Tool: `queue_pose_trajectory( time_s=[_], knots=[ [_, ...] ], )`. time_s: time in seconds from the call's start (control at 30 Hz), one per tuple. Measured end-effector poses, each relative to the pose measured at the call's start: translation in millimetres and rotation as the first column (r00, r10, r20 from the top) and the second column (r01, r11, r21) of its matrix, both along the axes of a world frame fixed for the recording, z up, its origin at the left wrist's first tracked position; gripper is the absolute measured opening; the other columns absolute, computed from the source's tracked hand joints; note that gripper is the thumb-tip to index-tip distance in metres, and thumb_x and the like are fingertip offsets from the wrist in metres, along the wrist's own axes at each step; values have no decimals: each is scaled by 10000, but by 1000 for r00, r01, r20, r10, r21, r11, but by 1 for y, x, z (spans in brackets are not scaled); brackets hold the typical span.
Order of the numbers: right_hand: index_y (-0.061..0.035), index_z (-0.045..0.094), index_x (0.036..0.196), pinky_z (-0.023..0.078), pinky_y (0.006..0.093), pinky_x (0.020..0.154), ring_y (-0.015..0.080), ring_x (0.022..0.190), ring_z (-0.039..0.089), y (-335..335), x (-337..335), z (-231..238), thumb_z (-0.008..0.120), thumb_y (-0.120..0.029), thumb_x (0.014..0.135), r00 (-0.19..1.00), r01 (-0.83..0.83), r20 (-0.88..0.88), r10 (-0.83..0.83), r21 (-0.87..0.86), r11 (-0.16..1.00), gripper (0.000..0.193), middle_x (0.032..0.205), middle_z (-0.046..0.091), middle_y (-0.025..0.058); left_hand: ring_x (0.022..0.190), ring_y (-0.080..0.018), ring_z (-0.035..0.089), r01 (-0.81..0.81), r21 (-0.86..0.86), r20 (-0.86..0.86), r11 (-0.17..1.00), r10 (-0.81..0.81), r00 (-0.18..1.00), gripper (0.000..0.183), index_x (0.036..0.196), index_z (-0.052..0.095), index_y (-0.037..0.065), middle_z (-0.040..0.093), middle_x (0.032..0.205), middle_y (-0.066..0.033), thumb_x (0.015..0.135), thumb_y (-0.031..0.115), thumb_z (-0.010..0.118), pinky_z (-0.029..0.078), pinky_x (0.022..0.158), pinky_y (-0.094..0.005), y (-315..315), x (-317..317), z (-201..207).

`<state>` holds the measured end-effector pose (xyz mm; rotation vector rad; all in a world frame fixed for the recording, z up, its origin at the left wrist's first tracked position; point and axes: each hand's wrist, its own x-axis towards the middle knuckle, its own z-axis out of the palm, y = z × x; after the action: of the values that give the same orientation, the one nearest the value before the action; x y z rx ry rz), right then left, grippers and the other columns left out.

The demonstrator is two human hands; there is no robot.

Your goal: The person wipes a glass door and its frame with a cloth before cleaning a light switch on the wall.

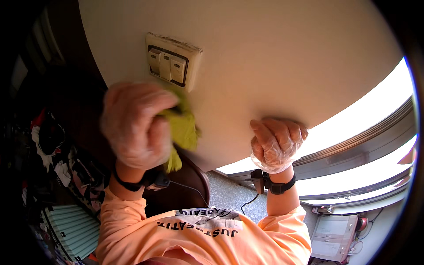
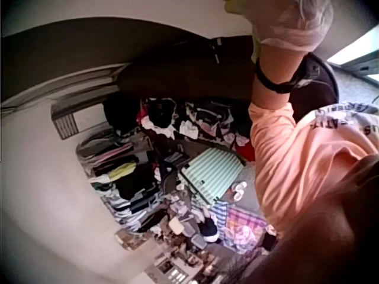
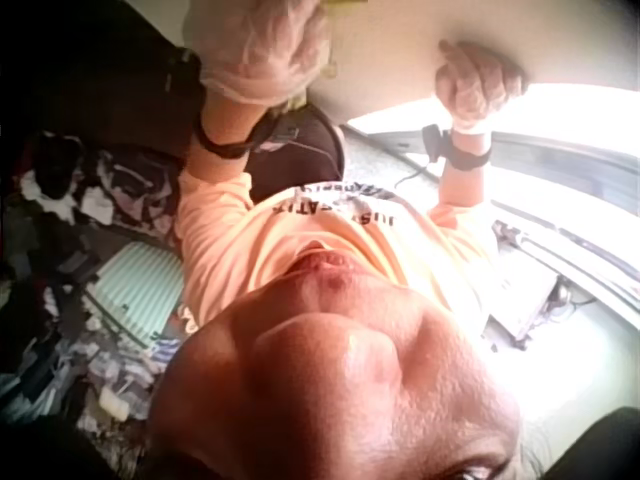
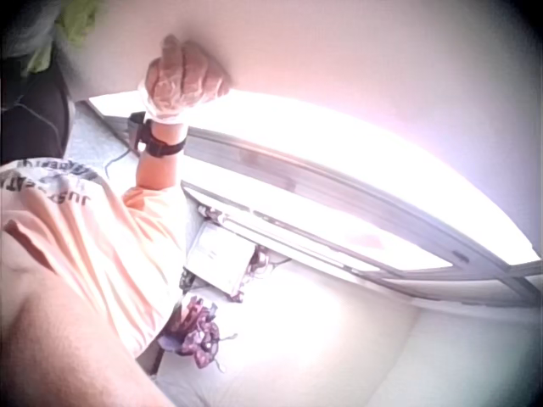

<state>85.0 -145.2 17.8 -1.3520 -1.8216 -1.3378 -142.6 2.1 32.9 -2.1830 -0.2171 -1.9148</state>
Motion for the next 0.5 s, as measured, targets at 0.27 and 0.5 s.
queue_pose_trajectory(
  time_s=[0.27, 0.5],
  knots=[
    [-183, 696, 945, 397, 360, 763, 177, 787, 554, 3, -2, 6, 601, -56, 738, 999, -41, 18, 40, 25, 999, 260, 810, 601, -24, 695, -248, 563, -108, -251, -82, 962, 90, 993, 534, 1150, 663, 63, 583, 776, -67, 641, -5, 518, 434, 620, -367, 29, -22, -44],
    [-188, 697, 948, 396, 360, 767, 177, 796, 553, 2, -1, 3, 604, -61, 738, 999, -35, 12, 35, 13, 999, 262, 817, 602, -27, 749, -293, 571, -44, -190, 167, 981, 77, 983, 310, 1051, 671, 65, 595, 851, -98, 768, 42, 545, 463, 668, -386, 41, -17, -19]
  ],
)
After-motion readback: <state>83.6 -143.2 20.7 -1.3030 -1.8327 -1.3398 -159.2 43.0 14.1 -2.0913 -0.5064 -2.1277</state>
